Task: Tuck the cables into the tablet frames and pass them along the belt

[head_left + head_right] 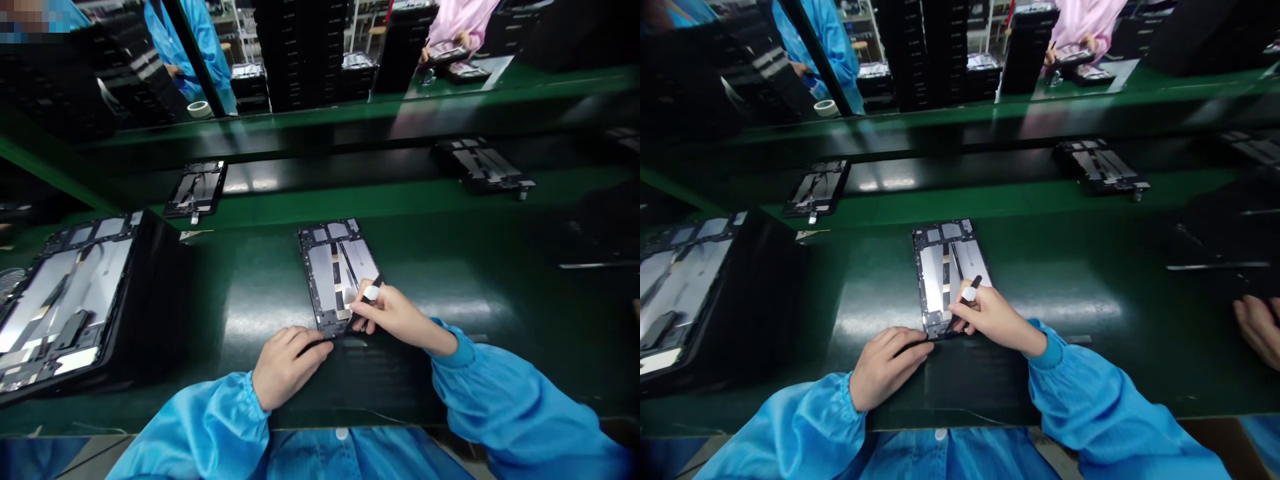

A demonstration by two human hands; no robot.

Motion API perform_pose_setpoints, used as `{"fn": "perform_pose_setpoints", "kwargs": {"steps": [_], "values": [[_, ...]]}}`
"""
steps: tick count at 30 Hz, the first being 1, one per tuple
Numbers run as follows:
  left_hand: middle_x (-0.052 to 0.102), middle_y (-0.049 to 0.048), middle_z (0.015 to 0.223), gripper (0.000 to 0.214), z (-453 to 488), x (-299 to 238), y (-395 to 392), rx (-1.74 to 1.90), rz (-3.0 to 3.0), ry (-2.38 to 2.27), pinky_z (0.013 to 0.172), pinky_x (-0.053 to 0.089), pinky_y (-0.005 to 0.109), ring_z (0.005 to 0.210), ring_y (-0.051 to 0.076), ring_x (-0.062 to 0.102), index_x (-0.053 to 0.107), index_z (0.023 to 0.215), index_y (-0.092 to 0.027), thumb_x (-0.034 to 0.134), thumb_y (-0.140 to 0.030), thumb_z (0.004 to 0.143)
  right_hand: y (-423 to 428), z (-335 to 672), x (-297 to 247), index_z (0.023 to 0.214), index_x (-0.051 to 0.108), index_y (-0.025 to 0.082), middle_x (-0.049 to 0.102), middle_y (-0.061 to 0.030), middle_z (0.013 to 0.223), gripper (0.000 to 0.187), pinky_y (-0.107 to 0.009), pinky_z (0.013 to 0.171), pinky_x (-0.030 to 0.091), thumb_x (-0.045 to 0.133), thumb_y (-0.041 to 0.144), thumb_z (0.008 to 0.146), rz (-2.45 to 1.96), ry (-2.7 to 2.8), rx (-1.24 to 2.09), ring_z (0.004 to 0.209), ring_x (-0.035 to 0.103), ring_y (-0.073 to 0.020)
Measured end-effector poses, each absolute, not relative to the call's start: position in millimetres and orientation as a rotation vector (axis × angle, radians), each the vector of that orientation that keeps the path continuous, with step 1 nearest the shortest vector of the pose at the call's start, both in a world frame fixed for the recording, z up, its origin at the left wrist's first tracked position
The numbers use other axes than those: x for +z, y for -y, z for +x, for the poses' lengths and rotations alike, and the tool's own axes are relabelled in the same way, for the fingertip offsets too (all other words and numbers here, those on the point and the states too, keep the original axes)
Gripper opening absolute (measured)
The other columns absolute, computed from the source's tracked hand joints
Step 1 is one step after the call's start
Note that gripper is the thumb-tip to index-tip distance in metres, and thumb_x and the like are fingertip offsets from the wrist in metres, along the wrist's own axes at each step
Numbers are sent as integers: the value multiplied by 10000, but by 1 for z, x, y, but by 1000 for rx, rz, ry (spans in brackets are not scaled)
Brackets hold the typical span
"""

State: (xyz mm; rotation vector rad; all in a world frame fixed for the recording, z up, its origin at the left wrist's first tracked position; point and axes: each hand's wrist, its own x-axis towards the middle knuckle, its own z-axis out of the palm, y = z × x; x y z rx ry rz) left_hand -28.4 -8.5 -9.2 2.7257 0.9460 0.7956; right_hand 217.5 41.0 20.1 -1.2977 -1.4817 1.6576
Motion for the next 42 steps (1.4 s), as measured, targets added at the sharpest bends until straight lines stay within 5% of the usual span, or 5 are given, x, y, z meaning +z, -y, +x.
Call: {"fn": "perform_pose_setpoints", "kwargs": {"steps": [32,42], "values": [[691,42,1067,182,-26,-20,-2,842,2742,-959,800,480,293,935,174,587,639,1106,-159,582,-130,936,-54,206,17,827,539,183,651,0,612,210,-242,520,576,618,378,841,-1375,1567,1750,644,726,-193],[668,53,1097,319,-25,-8,2,648,3027,-975,693,437,306,935,206,578,620,1214,-190,385,-124,1008,-52,210,13,813,542,196,646,-1,659,168,-254,506,567,609,341,865,-1369,1560,1662,652,716,-200]]}}
